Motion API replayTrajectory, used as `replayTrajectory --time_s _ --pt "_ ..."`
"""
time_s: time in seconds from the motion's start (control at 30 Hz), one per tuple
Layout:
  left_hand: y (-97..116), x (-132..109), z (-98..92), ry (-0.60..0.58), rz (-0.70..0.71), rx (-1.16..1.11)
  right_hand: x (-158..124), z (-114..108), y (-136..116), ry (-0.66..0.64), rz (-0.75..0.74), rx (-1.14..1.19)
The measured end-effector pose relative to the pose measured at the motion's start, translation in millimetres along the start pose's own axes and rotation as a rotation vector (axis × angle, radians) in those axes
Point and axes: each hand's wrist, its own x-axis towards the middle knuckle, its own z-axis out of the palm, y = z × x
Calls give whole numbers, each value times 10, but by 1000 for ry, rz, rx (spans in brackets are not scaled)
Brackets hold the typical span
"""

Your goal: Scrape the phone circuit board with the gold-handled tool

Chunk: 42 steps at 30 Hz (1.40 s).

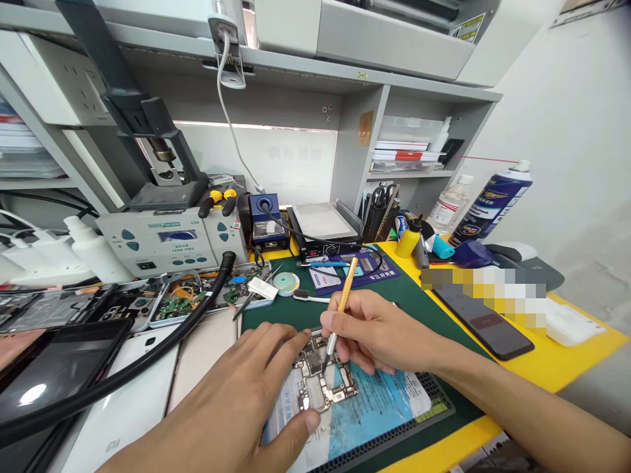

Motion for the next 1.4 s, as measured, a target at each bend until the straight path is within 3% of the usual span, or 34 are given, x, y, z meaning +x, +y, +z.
replayTrajectory --time_s 0.4,0.8,1.07,1.4 --pt "-5 3 -15 -79 -37 -17 12 -29 2 -48 -12 -74" --pt "7 14 -36 -215 -138 -99 -32 10 -45 -57 -161 -251" --pt "-1 -10 -30 -202 -124 -108 -80 24 -82 -16 -221 -398" --pt "18 40 -34 -191 -111 -117 -63 67 -20 23 -206 -347"
